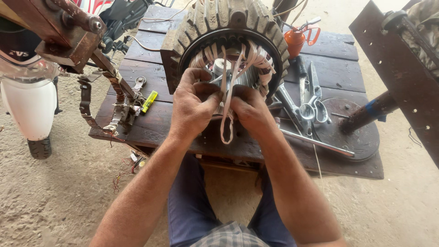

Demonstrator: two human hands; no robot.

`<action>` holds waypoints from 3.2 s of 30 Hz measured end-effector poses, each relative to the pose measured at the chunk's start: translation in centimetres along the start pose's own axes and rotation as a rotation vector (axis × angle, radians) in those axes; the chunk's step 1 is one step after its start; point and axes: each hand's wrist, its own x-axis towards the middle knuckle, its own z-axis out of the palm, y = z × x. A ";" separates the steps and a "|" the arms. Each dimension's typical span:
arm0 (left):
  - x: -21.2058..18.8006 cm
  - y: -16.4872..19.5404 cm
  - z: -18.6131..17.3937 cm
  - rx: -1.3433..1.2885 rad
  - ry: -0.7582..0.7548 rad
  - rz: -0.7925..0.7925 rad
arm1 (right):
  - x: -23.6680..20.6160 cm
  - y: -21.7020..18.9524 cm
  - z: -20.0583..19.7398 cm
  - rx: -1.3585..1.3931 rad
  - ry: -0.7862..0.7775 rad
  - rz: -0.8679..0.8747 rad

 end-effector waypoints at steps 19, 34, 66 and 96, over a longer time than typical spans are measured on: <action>0.3 -0.2 0.2 0.212 0.092 0.044 | 3.0 2.4 -0.2 0.563 0.034 0.036; 0.5 -0.3 -1.0 -0.025 -0.054 0.096 | 2.7 2.5 -1.0 0.477 -0.098 -0.003; 2.7 2.9 -3.6 0.740 -0.211 0.913 | 0.2 1.3 2.2 0.487 0.405 -0.141; 3.4 1.8 -2.7 0.519 -0.137 0.684 | -4.8 -1.2 -5.1 0.755 0.037 -0.473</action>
